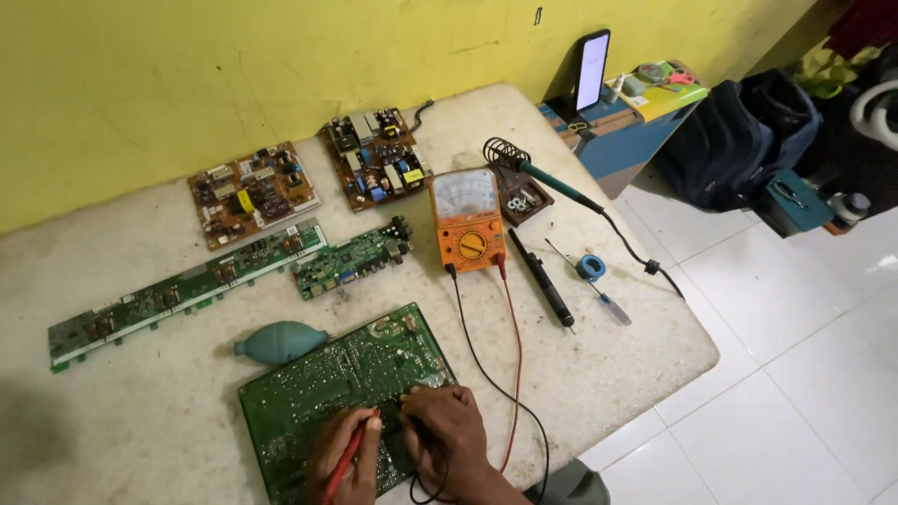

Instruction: Testing electrical components on a circuit board using a digital multimeter probes

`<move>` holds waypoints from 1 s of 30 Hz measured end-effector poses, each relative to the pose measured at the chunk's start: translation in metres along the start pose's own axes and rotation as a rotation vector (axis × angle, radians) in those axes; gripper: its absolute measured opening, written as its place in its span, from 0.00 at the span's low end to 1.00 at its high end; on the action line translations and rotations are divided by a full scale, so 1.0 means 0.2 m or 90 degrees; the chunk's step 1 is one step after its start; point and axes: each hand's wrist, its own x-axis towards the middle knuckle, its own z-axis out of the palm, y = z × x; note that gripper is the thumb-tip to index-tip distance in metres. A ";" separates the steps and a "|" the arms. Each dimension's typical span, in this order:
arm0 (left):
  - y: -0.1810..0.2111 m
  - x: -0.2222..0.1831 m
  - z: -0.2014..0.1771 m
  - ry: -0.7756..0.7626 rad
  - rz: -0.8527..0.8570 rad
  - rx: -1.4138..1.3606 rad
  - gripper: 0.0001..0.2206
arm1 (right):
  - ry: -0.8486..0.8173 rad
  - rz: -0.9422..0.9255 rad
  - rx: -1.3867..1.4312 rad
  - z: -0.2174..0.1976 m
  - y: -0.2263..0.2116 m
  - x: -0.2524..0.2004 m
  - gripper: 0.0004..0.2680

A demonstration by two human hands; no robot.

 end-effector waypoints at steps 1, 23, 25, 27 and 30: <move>0.02 0.00 -0.01 -0.001 -0.035 0.006 0.08 | -0.015 -0.003 -0.007 0.01 0.01 -0.01 0.03; 0.04 0.05 -0.03 0.063 0.132 -0.116 0.05 | 0.049 -0.064 -0.045 0.07 0.07 -0.02 0.01; 0.04 0.03 -0.02 0.057 0.126 -0.124 0.06 | 0.053 -0.051 -0.039 0.08 0.10 -0.06 0.02; 0.03 0.03 -0.01 0.062 0.121 -0.121 0.05 | 0.053 -0.047 -0.035 0.08 0.10 -0.07 0.02; 0.03 0.03 -0.01 0.059 0.075 -0.134 0.05 | 0.052 -0.036 -0.022 0.08 0.09 -0.07 0.02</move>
